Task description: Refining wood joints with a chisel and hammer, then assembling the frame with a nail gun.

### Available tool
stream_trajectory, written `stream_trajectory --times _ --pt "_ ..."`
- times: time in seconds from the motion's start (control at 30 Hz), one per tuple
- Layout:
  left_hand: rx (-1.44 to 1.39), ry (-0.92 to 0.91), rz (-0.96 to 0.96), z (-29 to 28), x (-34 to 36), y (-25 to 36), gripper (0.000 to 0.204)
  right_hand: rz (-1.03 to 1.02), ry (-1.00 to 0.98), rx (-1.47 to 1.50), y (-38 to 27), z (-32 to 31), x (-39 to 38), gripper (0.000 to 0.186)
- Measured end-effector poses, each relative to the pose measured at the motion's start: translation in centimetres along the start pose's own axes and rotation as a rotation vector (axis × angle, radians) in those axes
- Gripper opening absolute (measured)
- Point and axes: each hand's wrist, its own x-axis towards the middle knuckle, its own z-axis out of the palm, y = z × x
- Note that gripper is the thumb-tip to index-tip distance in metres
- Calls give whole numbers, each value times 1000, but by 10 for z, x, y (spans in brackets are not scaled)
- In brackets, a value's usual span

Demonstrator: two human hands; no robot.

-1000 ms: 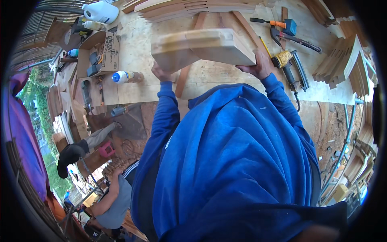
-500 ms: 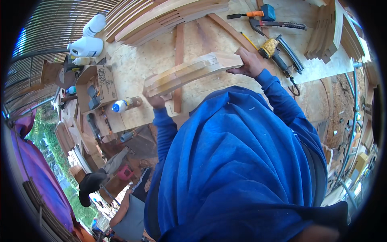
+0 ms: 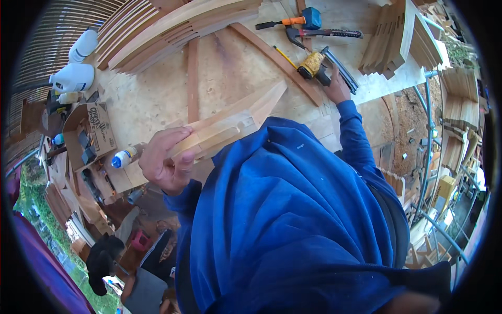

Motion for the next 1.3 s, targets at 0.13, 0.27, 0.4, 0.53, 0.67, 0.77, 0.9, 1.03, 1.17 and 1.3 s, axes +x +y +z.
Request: stream_trajectory --times 0.13,0.27,0.4,0.53,0.67,0.77,0.9,1.03,1.17,1.3 --pt "32 -15 79 -2 3 -3 37 134 -116 -30 -18 20 17 95" --pt "19 -45 45 -5 3 0 39 37 -139 -2 -25 -8 36 75" --pt "18 34 148 -7 -2 -3 36 60 -401 307 -85 -80 68 53" --pt "39 18 95 -7 -5 0 38 -265 -602 537 -198 -107 95 30" --pt "1 60 145 -2 -3 -5 34 -335 -842 592 -300 -65 131 16" --pt "-10 45 123 -1 -4 0 34 -262 -1029 569 -350 -28 153 20" --pt "10 7 105 -6 -4 4 40 -295 -1015 409 -396 8 164 9" --pt "4 38 102 -6 -4 1 36 -329 -989 284 -414 26 163 8" --pt "-6 36 113 -6 -1 0 36 -383 -999 137 -428 35 172 17" --pt "-8 72 119 -4 -2 -1 35 -448 -966 27 -438 39 162 24"
